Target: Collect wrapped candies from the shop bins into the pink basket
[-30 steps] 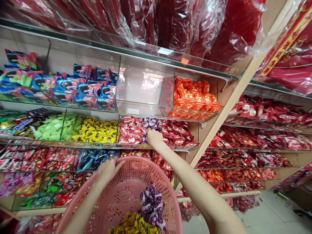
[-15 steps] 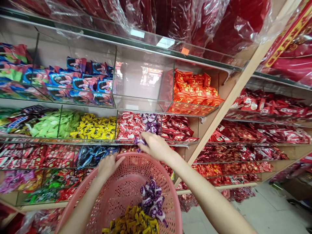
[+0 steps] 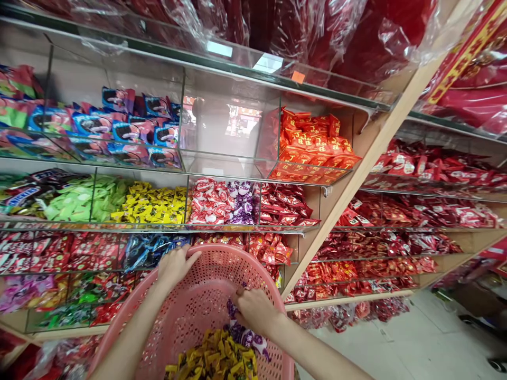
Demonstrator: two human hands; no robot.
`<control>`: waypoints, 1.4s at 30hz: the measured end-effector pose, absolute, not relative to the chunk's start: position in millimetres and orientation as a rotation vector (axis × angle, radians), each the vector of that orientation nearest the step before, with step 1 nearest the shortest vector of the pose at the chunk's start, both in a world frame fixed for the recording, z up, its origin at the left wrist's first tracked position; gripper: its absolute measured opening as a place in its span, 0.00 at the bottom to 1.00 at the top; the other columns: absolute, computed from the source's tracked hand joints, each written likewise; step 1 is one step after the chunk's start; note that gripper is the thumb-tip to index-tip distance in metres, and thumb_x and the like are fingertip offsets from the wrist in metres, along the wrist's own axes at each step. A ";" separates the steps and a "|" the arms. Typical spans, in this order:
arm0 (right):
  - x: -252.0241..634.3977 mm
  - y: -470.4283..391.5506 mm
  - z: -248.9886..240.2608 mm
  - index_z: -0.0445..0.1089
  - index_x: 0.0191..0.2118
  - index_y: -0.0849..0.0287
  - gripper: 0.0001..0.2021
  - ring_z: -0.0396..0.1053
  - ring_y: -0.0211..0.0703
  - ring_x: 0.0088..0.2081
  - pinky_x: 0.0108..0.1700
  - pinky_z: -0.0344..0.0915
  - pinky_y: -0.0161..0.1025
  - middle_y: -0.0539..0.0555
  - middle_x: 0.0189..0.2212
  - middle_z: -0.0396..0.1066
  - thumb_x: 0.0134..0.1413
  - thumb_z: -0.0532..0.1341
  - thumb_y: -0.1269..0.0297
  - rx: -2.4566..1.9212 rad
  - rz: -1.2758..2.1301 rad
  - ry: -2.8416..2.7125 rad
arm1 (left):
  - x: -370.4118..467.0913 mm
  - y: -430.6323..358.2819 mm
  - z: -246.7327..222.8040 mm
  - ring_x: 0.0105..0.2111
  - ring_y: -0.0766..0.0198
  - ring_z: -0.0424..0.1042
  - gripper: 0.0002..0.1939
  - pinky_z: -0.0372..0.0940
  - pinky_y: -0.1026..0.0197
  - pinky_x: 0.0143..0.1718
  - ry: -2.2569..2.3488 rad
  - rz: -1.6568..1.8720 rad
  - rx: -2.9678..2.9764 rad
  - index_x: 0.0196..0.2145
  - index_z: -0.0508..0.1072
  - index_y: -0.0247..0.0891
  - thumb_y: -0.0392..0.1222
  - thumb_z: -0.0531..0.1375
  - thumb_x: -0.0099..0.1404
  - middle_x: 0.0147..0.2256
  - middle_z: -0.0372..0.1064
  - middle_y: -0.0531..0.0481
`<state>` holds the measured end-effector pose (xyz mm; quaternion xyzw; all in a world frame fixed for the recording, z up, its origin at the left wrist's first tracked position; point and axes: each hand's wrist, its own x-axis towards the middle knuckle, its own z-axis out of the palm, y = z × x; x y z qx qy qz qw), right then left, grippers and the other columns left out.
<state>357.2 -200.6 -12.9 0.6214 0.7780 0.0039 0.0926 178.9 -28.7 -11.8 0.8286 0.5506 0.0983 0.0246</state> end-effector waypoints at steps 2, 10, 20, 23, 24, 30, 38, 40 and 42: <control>352.6 -200.9 -17.1 0.67 0.39 0.60 0.09 0.72 0.47 0.32 0.27 0.61 0.36 0.57 0.37 0.71 0.50 0.57 0.64 1.851 0.045 2.249 | 178.5 -27.7 -13.4 0.39 0.53 0.71 0.28 0.61 0.58 0.37 1.695 0.310 2.591 0.43 0.68 0.37 0.59 0.40 0.63 0.36 0.72 0.40; 355.3 -206.4 -13.0 0.65 0.39 0.59 0.10 0.71 0.46 0.33 0.29 0.61 0.37 0.55 0.36 0.69 0.51 0.58 0.61 1.959 0.067 2.256 | 177.5 -26.2 -16.1 0.38 0.53 0.71 0.27 0.61 0.57 0.36 1.685 0.346 2.619 0.43 0.68 0.37 0.59 0.41 0.63 0.35 0.72 0.39; 368.0 -241.7 -7.6 0.63 0.36 0.58 0.11 0.68 0.45 0.35 0.31 0.58 0.38 0.53 0.36 0.68 0.50 0.60 0.56 1.865 -0.089 2.342 | 177.7 -26.0 -16.1 0.37 0.54 0.72 0.26 0.61 0.58 0.36 1.688 0.349 2.625 0.42 0.68 0.37 0.58 0.41 0.63 0.35 0.72 0.40; 371.0 -245.3 -16.3 0.64 0.36 0.58 0.18 0.67 0.49 0.37 0.33 0.59 0.40 0.54 0.35 0.67 0.45 0.62 0.50 1.854 -0.008 2.321 | 177.7 -26.5 -15.3 0.37 0.53 0.72 0.26 0.61 0.57 0.36 1.694 0.341 2.616 0.42 0.68 0.36 0.58 0.41 0.63 0.35 0.72 0.40; 371.6 -244.9 -17.2 0.64 0.35 0.58 0.19 0.67 0.50 0.38 0.34 0.60 0.41 0.54 0.35 0.67 0.43 0.63 0.48 1.867 0.013 2.319 | 177.7 -26.7 -15.1 0.37 0.53 0.72 0.26 0.61 0.57 0.36 1.697 0.337 2.611 0.42 0.68 0.36 0.58 0.41 0.63 0.35 0.72 0.40; 370.2 -228.5 10.1 0.63 0.32 0.58 0.16 0.66 0.45 0.34 0.32 0.59 0.39 0.52 0.32 0.67 0.52 0.55 0.47 1.941 0.087 2.383 | 177.5 -27.3 -15.4 0.39 0.54 0.71 0.26 0.61 0.57 0.37 1.697 0.358 2.605 0.42 0.68 0.36 0.57 0.42 0.64 0.36 0.72 0.39; 367.5 -164.4 89.3 0.62 0.34 0.59 0.10 0.62 0.43 0.39 0.39 0.60 0.39 0.55 0.36 0.63 0.60 0.49 0.61 2.003 0.577 2.551 | 176.4 -26.5 -18.1 0.38 0.53 0.71 0.27 0.62 0.56 0.36 1.704 0.391 2.597 0.42 0.68 0.36 0.57 0.40 0.64 0.35 0.72 0.39; 369.8 -137.5 107.2 0.62 0.38 0.60 0.10 0.61 0.45 0.41 0.42 0.60 0.41 0.57 0.39 0.63 0.60 0.48 0.62 2.030 0.737 2.525 | 176.1 -26.4 -18.9 0.38 0.53 0.71 0.28 0.62 0.56 0.36 1.702 0.403 2.591 0.42 0.68 0.36 0.58 0.39 0.64 0.36 0.72 0.39; 374.6 -108.1 123.1 0.62 0.42 0.60 0.11 0.60 0.48 0.45 0.44 0.60 0.42 0.60 0.44 0.62 0.59 0.47 0.63 2.082 0.868 2.451 | 175.9 -26.3 -19.7 0.38 0.53 0.71 0.29 0.62 0.56 0.36 1.700 0.411 2.588 0.43 0.68 0.36 0.59 0.40 0.63 0.36 0.72 0.39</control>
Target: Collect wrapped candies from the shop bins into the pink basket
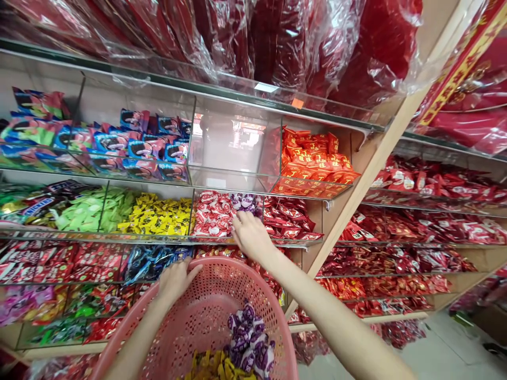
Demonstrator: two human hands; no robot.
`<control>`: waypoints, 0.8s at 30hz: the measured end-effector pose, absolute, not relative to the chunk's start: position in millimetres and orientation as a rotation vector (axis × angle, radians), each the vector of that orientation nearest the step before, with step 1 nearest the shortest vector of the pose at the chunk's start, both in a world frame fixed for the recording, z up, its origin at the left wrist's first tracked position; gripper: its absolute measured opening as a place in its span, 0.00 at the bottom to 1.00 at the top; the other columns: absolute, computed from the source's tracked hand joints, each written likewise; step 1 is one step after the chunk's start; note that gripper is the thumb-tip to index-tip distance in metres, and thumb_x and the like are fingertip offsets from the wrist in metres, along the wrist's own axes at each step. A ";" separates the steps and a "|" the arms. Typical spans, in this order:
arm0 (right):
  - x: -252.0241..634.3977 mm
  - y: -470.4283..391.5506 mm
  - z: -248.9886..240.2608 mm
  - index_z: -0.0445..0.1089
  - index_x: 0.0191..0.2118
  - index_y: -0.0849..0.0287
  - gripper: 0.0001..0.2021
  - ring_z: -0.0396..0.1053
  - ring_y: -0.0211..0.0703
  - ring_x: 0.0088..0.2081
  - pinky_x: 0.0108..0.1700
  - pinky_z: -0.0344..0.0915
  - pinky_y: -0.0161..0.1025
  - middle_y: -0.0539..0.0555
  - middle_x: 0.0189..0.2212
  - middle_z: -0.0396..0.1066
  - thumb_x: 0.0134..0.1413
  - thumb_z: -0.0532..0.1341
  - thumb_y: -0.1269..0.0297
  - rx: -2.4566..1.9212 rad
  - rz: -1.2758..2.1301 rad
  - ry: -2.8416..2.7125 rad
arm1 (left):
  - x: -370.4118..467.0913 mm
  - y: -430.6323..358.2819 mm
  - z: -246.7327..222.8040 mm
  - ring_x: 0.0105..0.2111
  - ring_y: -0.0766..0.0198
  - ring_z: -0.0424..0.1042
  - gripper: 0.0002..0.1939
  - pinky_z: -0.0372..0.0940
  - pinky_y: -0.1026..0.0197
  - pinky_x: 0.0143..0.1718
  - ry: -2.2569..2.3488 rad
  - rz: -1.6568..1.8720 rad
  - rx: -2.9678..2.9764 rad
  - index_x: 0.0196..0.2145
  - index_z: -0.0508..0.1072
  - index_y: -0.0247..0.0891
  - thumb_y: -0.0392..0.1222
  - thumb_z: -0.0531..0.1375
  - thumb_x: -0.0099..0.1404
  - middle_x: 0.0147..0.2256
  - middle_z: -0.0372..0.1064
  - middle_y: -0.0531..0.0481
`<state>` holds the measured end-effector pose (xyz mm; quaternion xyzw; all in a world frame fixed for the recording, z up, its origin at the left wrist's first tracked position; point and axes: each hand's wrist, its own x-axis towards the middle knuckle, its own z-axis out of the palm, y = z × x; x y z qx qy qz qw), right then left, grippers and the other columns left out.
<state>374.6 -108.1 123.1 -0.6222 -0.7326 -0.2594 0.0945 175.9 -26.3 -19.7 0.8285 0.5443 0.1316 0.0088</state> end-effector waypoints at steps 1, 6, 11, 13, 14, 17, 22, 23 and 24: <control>377.7 -93.5 130.1 0.61 0.45 0.61 0.12 0.59 0.49 0.47 0.45 0.59 0.43 0.62 0.46 0.61 0.59 0.47 0.63 -1.880 -0.808 -2.135 | 175.9 -26.3 -19.9 0.38 0.53 0.71 0.29 0.62 0.56 0.36 1.701 0.413 2.588 0.43 0.68 0.36 0.59 0.40 0.63 0.36 0.72 0.39; 395.3 -33.6 153.3 0.51 0.56 0.63 0.21 0.63 0.54 0.48 0.48 0.58 0.48 0.65 0.47 0.65 0.56 0.47 0.66 -2.224 -0.597 -2.115 | 176.5 -26.3 -20.4 0.38 0.54 0.71 0.27 0.62 0.57 0.37 1.714 0.403 2.582 0.43 0.68 0.36 0.58 0.42 0.63 0.36 0.72 0.40; 408.0 1.8 159.3 0.51 0.57 0.57 0.30 0.65 0.52 0.49 0.47 0.61 0.44 0.61 0.49 0.66 0.46 0.58 0.64 -2.290 -0.383 -2.231 | 177.1 -27.2 -18.7 0.39 0.54 0.71 0.25 0.62 0.57 0.37 1.715 0.383 2.564 0.44 0.68 0.36 0.55 0.42 0.64 0.37 0.72 0.39; 412.0 11.5 159.9 0.54 0.56 0.56 0.29 0.65 0.51 0.49 0.46 0.63 0.42 0.60 0.50 0.66 0.45 0.59 0.63 -2.317 -0.322 -2.232 | 177.0 -27.5 -18.2 0.39 0.54 0.71 0.25 0.62 0.57 0.37 1.712 0.377 2.557 0.44 0.68 0.36 0.55 0.41 0.64 0.37 0.72 0.39; 413.9 15.5 160.0 0.55 0.55 0.56 0.28 0.65 0.50 0.49 0.46 0.63 0.41 0.59 0.50 0.65 0.46 0.58 0.62 -2.327 -0.300 -2.227 | 176.9 -27.6 -18.2 0.39 0.54 0.71 0.25 0.62 0.57 0.37 1.709 0.376 2.556 0.44 0.68 0.36 0.55 0.41 0.64 0.37 0.72 0.39; 418.4 23.2 159.4 0.59 0.52 0.57 0.23 0.66 0.49 0.48 0.45 0.64 0.39 0.59 0.50 0.66 0.48 0.57 0.60 -2.353 -0.255 -2.202 | 176.5 -27.1 -18.9 0.40 0.54 0.71 0.25 0.62 0.57 0.37 1.705 0.391 2.571 0.44 0.68 0.36 0.55 0.42 0.64 0.37 0.72 0.40; 418.4 23.4 158.1 0.60 0.51 0.61 0.24 0.64 0.51 0.50 0.48 0.62 0.41 0.62 0.52 0.64 0.50 0.56 0.54 -2.391 -0.299 -2.111 | 176.3 -26.9 -19.5 0.40 0.54 0.70 0.26 0.61 0.57 0.38 1.722 0.376 2.558 0.44 0.68 0.36 0.56 0.42 0.64 0.37 0.71 0.39; 417.5 22.4 158.3 0.60 0.52 0.62 0.25 0.63 0.52 0.51 0.49 0.61 0.42 0.63 0.52 0.63 0.51 0.56 0.53 -2.398 -0.319 -2.089 | 176.3 -27.2 -19.4 0.40 0.54 0.70 0.26 0.61 0.57 0.39 1.724 0.371 2.552 0.44 0.68 0.36 0.56 0.42 0.64 0.38 0.71 0.39; 416.5 21.4 158.7 0.60 0.52 0.63 0.25 0.63 0.52 0.51 0.49 0.61 0.42 0.64 0.52 0.62 0.51 0.55 0.53 -2.406 -0.335 -2.070 | 176.3 -27.5 -19.2 0.40 0.55 0.70 0.26 0.61 0.57 0.39 1.723 0.370 2.549 0.44 0.68 0.36 0.56 0.42 0.64 0.38 0.71 0.39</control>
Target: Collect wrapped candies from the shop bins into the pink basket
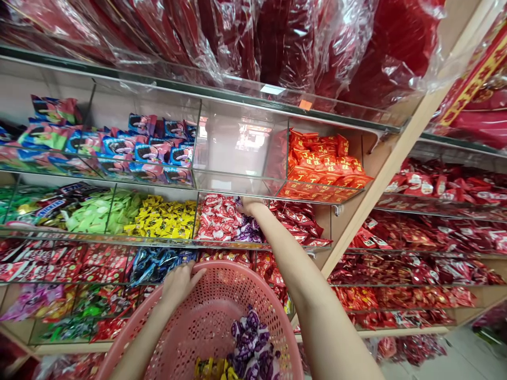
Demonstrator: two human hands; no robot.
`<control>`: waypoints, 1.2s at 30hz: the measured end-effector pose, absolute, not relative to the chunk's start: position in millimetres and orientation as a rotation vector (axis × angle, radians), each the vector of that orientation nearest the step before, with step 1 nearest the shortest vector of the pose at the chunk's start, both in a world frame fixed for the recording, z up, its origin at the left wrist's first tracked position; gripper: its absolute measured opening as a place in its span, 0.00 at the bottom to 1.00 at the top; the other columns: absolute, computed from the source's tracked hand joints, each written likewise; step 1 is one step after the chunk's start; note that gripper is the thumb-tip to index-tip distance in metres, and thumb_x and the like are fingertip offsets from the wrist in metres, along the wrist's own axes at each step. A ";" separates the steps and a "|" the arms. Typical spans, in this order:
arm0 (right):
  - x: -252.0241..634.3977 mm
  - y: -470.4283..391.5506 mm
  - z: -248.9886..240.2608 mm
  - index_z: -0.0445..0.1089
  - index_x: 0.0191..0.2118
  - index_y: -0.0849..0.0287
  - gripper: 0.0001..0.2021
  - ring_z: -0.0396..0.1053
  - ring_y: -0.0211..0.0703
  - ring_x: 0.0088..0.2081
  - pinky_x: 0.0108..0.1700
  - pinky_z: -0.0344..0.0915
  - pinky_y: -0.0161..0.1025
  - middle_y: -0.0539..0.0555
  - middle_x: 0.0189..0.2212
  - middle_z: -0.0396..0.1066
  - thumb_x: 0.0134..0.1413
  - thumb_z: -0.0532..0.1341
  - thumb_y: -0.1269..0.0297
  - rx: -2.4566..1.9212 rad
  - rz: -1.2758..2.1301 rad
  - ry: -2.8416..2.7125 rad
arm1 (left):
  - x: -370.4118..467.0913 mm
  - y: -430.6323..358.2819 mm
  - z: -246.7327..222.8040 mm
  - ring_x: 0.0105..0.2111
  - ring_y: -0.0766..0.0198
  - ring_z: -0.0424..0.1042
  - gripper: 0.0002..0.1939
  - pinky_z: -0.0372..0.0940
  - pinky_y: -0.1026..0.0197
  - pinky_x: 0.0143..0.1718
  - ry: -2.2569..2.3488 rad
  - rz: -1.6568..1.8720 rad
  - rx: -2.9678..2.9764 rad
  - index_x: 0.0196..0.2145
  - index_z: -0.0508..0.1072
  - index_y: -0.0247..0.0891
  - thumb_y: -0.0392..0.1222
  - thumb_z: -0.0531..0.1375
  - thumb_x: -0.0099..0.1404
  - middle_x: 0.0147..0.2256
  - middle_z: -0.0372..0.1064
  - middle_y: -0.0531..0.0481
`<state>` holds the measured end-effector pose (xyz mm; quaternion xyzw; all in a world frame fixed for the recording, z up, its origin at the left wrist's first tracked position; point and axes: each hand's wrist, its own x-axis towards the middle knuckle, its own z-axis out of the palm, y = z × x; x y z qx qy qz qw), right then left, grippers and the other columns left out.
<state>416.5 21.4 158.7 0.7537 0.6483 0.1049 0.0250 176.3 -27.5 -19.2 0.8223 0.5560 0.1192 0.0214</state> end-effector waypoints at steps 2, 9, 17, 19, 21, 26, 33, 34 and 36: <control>415.0 19.6 160.0 0.61 0.51 0.63 0.24 0.63 0.53 0.50 0.49 0.61 0.43 0.65 0.52 0.63 0.52 0.55 0.52 2.347 0.334 1.984 | 176.3 -28.0 -18.9 0.41 0.55 0.70 0.26 0.61 0.57 0.39 1.724 0.375 2.545 0.45 0.67 0.36 0.56 0.42 0.64 0.38 0.71 0.39; 413.6 16.3 163.6 0.61 0.51 0.64 0.24 0.65 0.50 0.49 0.47 0.62 0.40 0.64 0.50 0.65 0.50 0.57 0.56 2.317 0.293 1.973 | 176.7 -28.4 -19.1 0.41 0.54 0.70 0.26 0.61 0.57 0.39 1.721 0.381 2.541 0.45 0.67 0.36 0.57 0.42 0.64 0.38 0.71 0.39; 409.0 17.5 163.2 0.60 0.52 0.62 0.26 0.64 0.53 0.50 0.47 0.63 0.42 0.63 0.52 0.63 0.48 0.57 0.56 2.292 0.268 1.987 | 176.8 -28.4 -19.3 0.40 0.54 0.71 0.26 0.61 0.57 0.39 1.732 0.385 2.553 0.45 0.67 0.36 0.57 0.42 0.64 0.37 0.71 0.40; 408.2 17.9 162.4 0.59 0.53 0.63 0.26 0.64 0.53 0.50 0.47 0.63 0.43 0.64 0.52 0.63 0.49 0.56 0.55 2.295 0.271 1.982 | 176.6 -27.6 -20.3 0.40 0.54 0.71 0.26 0.61 0.57 0.39 1.734 0.394 2.558 0.44 0.67 0.36 0.57 0.42 0.63 0.37 0.71 0.40; 408.2 18.3 161.0 0.58 0.53 0.64 0.26 0.64 0.54 0.50 0.47 0.63 0.44 0.65 0.52 0.63 0.50 0.55 0.55 2.297 0.279 1.979 | 176.4 -26.8 -21.1 0.40 0.54 0.71 0.27 0.61 0.57 0.38 1.730 0.400 2.563 0.44 0.68 0.36 0.58 0.41 0.63 0.37 0.71 0.40; 411.0 16.4 156.9 0.58 0.52 0.64 0.26 0.65 0.55 0.49 0.45 0.64 0.45 0.65 0.51 0.64 0.50 0.55 0.54 2.292 0.314 1.994 | 175.9 -26.3 -20.9 0.40 0.54 0.70 0.28 0.61 0.57 0.38 1.718 0.383 2.560 0.43 0.68 0.36 0.60 0.41 0.63 0.37 0.71 0.40; 414.8 8.0 157.0 0.58 0.51 0.61 0.23 0.65 0.51 0.49 0.46 0.62 0.42 0.62 0.49 0.66 0.49 0.56 0.57 2.249 0.392 2.055 | 176.4 -26.3 -20.4 0.40 0.54 0.70 0.29 0.60 0.57 0.39 1.722 0.364 2.539 0.45 0.67 0.36 0.60 0.41 0.62 0.38 0.71 0.39; 415.4 7.0 157.5 0.59 0.50 0.61 0.23 0.66 0.51 0.48 0.45 0.63 0.41 0.62 0.48 0.67 0.49 0.57 0.57 2.237 0.389 2.063 | 176.6 -26.4 -20.2 0.41 0.54 0.70 0.29 0.60 0.57 0.39 1.723 0.360 2.533 0.45 0.67 0.36 0.60 0.41 0.62 0.38 0.71 0.39; 416.8 4.9 158.3 0.60 0.49 0.60 0.22 0.67 0.50 0.46 0.43 0.64 0.40 0.60 0.46 0.69 0.48 0.58 0.58 2.219 0.387 2.073 | 176.8 -26.7 -19.6 0.41 0.55 0.70 0.29 0.60 0.57 0.40 1.720 0.353 2.529 0.45 0.67 0.36 0.60 0.41 0.62 0.39 0.71 0.39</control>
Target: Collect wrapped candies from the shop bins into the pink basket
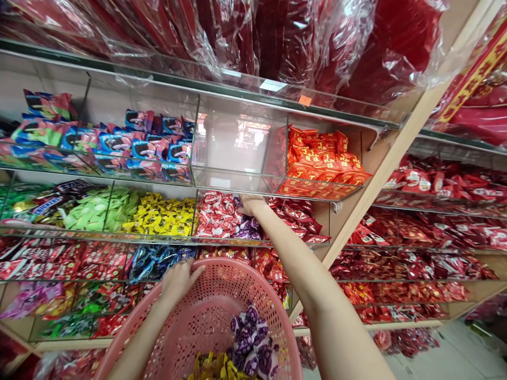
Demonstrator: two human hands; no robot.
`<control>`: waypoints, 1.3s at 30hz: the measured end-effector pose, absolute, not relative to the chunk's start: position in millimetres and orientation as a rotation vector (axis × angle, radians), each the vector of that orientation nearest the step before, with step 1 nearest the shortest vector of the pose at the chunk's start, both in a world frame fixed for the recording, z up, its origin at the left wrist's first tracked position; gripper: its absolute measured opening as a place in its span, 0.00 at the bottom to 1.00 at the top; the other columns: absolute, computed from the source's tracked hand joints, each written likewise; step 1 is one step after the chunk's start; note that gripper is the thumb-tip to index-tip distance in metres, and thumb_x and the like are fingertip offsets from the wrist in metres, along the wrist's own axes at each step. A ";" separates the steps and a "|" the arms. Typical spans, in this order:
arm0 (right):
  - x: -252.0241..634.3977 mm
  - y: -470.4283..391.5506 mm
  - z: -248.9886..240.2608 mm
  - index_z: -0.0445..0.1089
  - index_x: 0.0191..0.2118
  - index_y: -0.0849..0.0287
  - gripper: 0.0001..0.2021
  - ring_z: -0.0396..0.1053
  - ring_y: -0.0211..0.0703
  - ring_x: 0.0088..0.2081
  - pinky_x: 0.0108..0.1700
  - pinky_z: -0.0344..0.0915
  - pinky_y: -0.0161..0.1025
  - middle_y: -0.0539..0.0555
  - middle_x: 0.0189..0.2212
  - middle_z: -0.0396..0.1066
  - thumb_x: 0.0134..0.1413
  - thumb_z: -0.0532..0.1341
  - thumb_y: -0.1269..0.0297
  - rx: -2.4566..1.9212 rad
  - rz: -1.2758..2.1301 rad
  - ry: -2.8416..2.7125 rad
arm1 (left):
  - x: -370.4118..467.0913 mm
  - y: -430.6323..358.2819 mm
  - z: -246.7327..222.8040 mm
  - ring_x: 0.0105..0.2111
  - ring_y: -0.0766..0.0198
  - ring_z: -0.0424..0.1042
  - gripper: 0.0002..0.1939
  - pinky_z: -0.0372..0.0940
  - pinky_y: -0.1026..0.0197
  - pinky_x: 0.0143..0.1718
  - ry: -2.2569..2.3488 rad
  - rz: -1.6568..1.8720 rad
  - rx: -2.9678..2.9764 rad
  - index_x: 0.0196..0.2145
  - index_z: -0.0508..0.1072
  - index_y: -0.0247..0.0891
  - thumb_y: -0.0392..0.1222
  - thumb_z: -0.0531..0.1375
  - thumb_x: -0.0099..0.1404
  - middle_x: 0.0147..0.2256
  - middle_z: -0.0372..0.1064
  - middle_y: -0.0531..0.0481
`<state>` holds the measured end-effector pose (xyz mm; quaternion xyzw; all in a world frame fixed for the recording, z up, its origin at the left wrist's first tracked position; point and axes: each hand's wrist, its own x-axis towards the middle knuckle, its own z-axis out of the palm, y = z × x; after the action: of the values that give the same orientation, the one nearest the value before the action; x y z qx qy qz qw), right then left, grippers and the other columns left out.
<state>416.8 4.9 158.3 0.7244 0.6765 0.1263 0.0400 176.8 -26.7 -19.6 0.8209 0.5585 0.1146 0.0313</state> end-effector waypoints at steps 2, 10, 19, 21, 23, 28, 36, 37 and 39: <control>417.9 2.3 158.2 0.61 0.48 0.59 0.20 0.68 0.50 0.44 0.41 0.64 0.40 0.59 0.45 0.70 0.48 0.57 0.58 2.217 0.403 2.076 | 176.8 -27.1 -19.0 0.40 0.55 0.70 0.29 0.60 0.57 0.40 1.718 0.351 2.532 0.45 0.67 0.36 0.60 0.41 0.62 0.39 0.71 0.39; 419.1 -6.5 151.2 0.57 0.51 0.57 0.19 0.67 0.49 0.45 0.42 0.63 0.40 0.60 0.46 0.68 0.54 0.52 0.57 2.280 0.600 2.055 | 177.3 -28.0 -16.5 0.40 0.54 0.70 0.28 0.60 0.58 0.38 1.724 0.345 2.544 0.43 0.67 0.35 0.60 0.41 0.63 0.38 0.71 0.40; 407.7 -10.1 126.2 0.54 0.50 0.62 0.20 0.63 0.52 0.45 0.41 0.63 0.43 0.65 0.45 0.64 0.54 0.53 0.57 2.359 0.853 1.962 | 177.5 -28.2 -16.2 0.41 0.54 0.70 0.28 0.60 0.57 0.40 1.727 0.342 2.532 0.44 0.67 0.36 0.58 0.39 0.64 0.39 0.71 0.39; 406.5 -9.8 121.5 0.54 0.49 0.62 0.20 0.64 0.50 0.42 0.36 0.64 0.41 0.64 0.43 0.64 0.54 0.53 0.56 2.382 0.915 1.944 | 177.3 -28.1 -17.3 0.41 0.54 0.70 0.28 0.60 0.57 0.40 1.724 0.351 2.536 0.44 0.67 0.36 0.58 0.39 0.64 0.38 0.71 0.40; 407.0 -9.3 119.2 0.54 0.48 0.61 0.20 0.64 0.50 0.41 0.35 0.64 0.40 0.63 0.42 0.64 0.54 0.53 0.55 2.382 0.937 1.946 | 177.2 -28.1 -18.0 0.41 0.54 0.70 0.28 0.60 0.57 0.40 1.727 0.362 2.535 0.44 0.67 0.36 0.58 0.39 0.64 0.38 0.71 0.40; 408.0 -10.4 117.2 0.54 0.48 0.61 0.18 0.64 0.48 0.40 0.34 0.63 0.39 0.62 0.42 0.63 0.55 0.52 0.55 2.390 0.967 1.938 | 177.4 -28.1 -18.4 0.40 0.54 0.70 0.28 0.60 0.56 0.39 1.726 0.379 2.540 0.43 0.68 0.36 0.58 0.39 0.64 0.37 0.71 0.40; 401.3 -17.6 120.0 0.53 0.49 0.60 0.16 0.63 0.48 0.43 0.35 0.63 0.37 0.63 0.44 0.62 0.58 0.47 0.58 2.481 0.914 1.913 | 177.4 -27.2 -20.0 0.39 0.54 0.71 0.28 0.61 0.57 0.38 1.737 0.393 2.563 0.42 0.68 0.36 0.58 0.39 0.64 0.37 0.72 0.40; 400.5 -18.7 121.3 0.53 0.49 0.60 0.16 0.64 0.48 0.43 0.35 0.62 0.37 0.63 0.44 0.63 0.59 0.46 0.58 2.492 0.906 1.909 | 177.4 -27.5 -19.5 0.39 0.54 0.71 0.28 0.61 0.57 0.38 1.737 0.387 2.564 0.42 0.68 0.36 0.58 0.39 0.64 0.37 0.72 0.40; 399.2 -21.2 123.4 0.54 0.49 0.60 0.16 0.64 0.48 0.42 0.35 0.62 0.37 0.63 0.42 0.64 0.59 0.45 0.58 2.506 0.911 1.901 | 177.4 -28.3 -18.0 0.39 0.55 0.71 0.26 0.61 0.57 0.38 1.732 0.369 2.569 0.42 0.68 0.36 0.57 0.41 0.64 0.36 0.72 0.40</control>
<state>399.2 -21.2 123.4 0.7636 0.5792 0.2777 -0.0664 177.4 -28.3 -18.0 0.8232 0.5551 0.1184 0.0107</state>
